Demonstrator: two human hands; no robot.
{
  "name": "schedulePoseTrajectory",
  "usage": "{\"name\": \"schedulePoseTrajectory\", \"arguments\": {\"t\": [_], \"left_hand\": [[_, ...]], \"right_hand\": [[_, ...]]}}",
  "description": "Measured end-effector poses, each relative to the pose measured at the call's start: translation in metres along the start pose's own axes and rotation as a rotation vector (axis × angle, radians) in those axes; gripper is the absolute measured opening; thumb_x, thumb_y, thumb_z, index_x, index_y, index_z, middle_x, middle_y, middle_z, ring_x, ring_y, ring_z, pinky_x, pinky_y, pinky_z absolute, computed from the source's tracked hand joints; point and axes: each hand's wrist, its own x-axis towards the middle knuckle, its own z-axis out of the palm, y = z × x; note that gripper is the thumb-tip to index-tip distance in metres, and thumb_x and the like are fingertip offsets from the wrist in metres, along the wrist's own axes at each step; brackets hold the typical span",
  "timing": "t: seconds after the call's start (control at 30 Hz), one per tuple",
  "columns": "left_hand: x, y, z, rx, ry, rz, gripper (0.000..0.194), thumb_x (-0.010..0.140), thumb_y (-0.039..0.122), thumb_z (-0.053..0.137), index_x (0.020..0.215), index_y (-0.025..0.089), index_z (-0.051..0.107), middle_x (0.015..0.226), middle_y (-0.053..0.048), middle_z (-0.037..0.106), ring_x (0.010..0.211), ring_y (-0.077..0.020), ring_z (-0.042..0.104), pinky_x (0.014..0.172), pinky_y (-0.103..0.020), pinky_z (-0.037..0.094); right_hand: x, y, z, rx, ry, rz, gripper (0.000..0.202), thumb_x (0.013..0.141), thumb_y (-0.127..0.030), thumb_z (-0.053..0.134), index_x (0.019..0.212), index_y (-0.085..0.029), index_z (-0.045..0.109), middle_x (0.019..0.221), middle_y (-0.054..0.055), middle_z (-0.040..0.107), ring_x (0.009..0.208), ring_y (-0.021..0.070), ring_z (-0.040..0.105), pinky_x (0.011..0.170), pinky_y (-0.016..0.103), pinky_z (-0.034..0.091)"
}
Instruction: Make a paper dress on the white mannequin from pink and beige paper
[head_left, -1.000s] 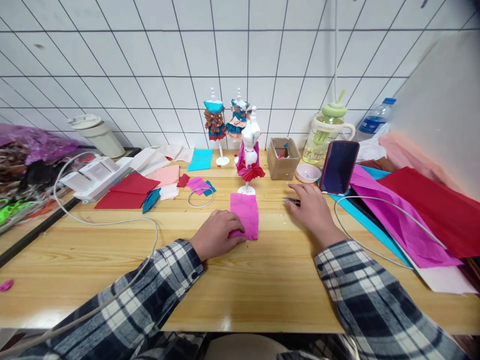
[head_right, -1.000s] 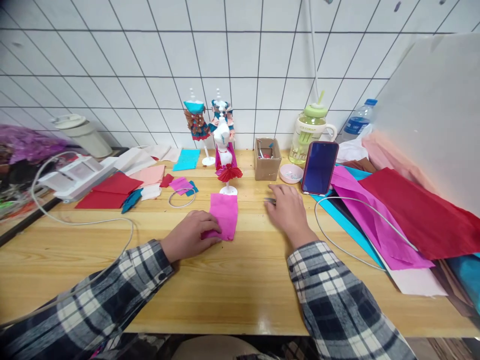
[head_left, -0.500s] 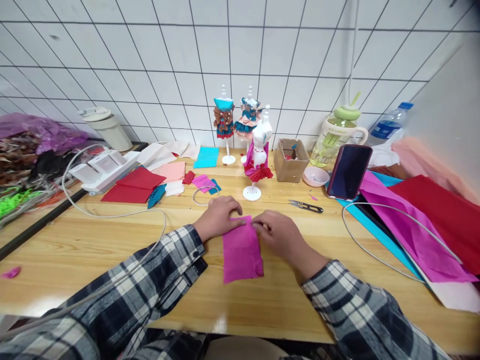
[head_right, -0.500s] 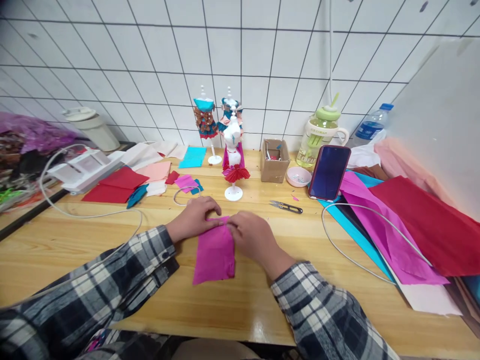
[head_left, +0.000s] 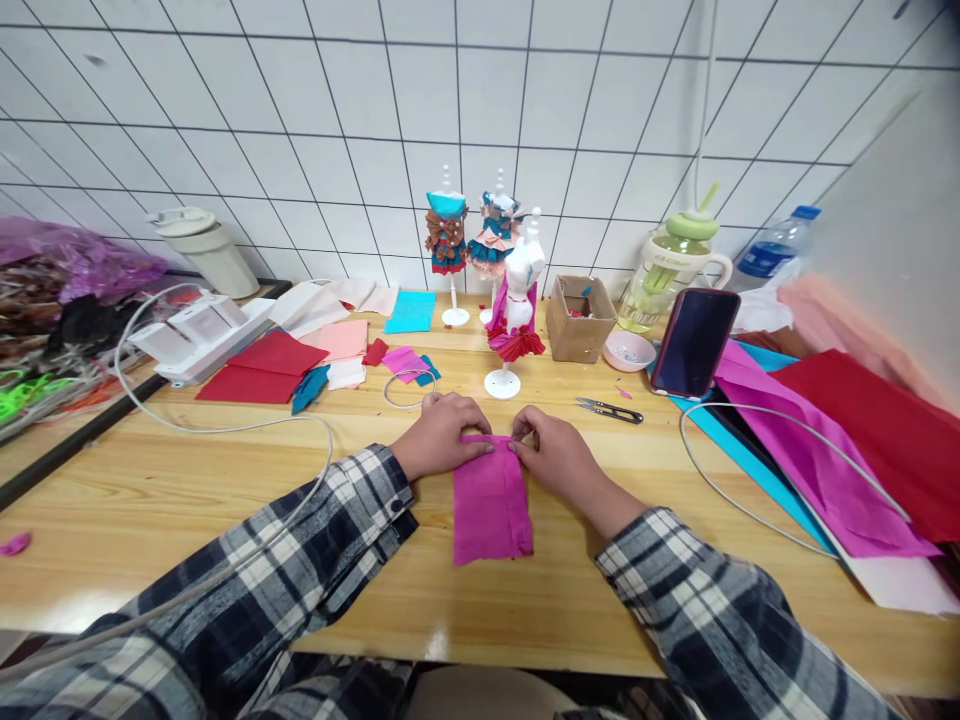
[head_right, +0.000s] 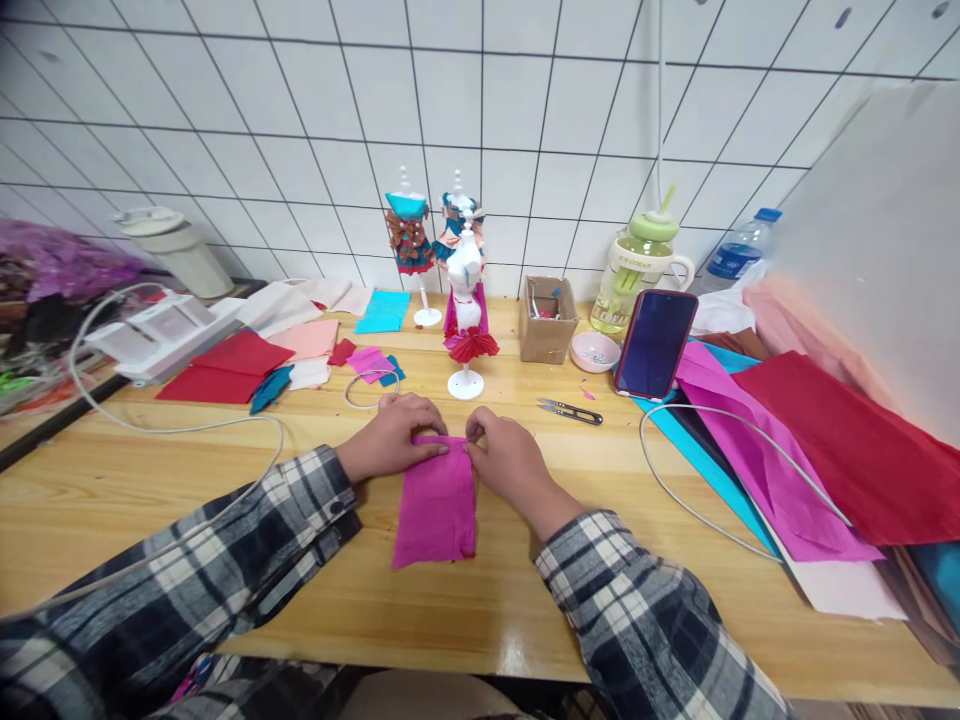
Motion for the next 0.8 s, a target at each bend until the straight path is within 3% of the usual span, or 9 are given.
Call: {"name": "schedulePoseTrajectory", "arguments": {"t": [0.1,0.3,0.47,0.8], "left_hand": [[0.0,0.002,0.002,0.002,0.009,0.023,0.015,0.082,0.036,0.065,0.081,0.022,0.07,0.089,-0.002,0.072,0.094,-0.0219,0.059,0.09,-0.042,0.026],[-0.001,0.007,0.002,-0.004,0.021,0.013,0.013,0.081,0.035,0.065,0.084,0.023,0.07,0.088,-0.001,0.073,0.093,-0.0223,0.061,0.093,-0.045,0.024],[-0.002,0.009,-0.002,0.056,0.031,0.004,0.012,0.084,0.029,0.061,0.082,0.025,0.071,0.086,0.0,0.073,0.092,-0.0219,0.061,0.098,-0.048,0.02],[-0.009,0.008,-0.008,0.127,0.028,0.086,0.016,0.085,0.024,0.057,0.085,0.027,0.073,0.089,-0.001,0.073,0.094,-0.0203,0.061,0.103,-0.052,0.014]], "right_hand": [[-0.001,0.001,0.001,0.04,0.007,0.004,0.036,0.079,-0.016,0.066,0.114,-0.024,0.059,0.093,-0.001,0.071,0.08,0.0143,0.061,0.072,0.026,0.042],[0.0,-0.002,-0.001,0.016,-0.007,-0.012,0.01,0.08,-0.019,0.064,0.087,-0.024,0.07,0.087,-0.002,0.072,0.08,0.0148,0.062,0.071,0.026,0.042],[-0.002,-0.003,-0.003,0.02,0.021,0.041,0.007,0.08,-0.021,0.066,0.086,-0.024,0.069,0.083,-0.003,0.072,0.074,0.0135,0.06,0.064,0.024,0.04],[-0.008,0.003,-0.006,-0.14,-0.003,-0.134,0.011,0.084,-0.016,0.064,0.088,-0.022,0.072,0.088,0.001,0.07,0.086,0.0153,0.061,0.074,0.025,0.041]]}}
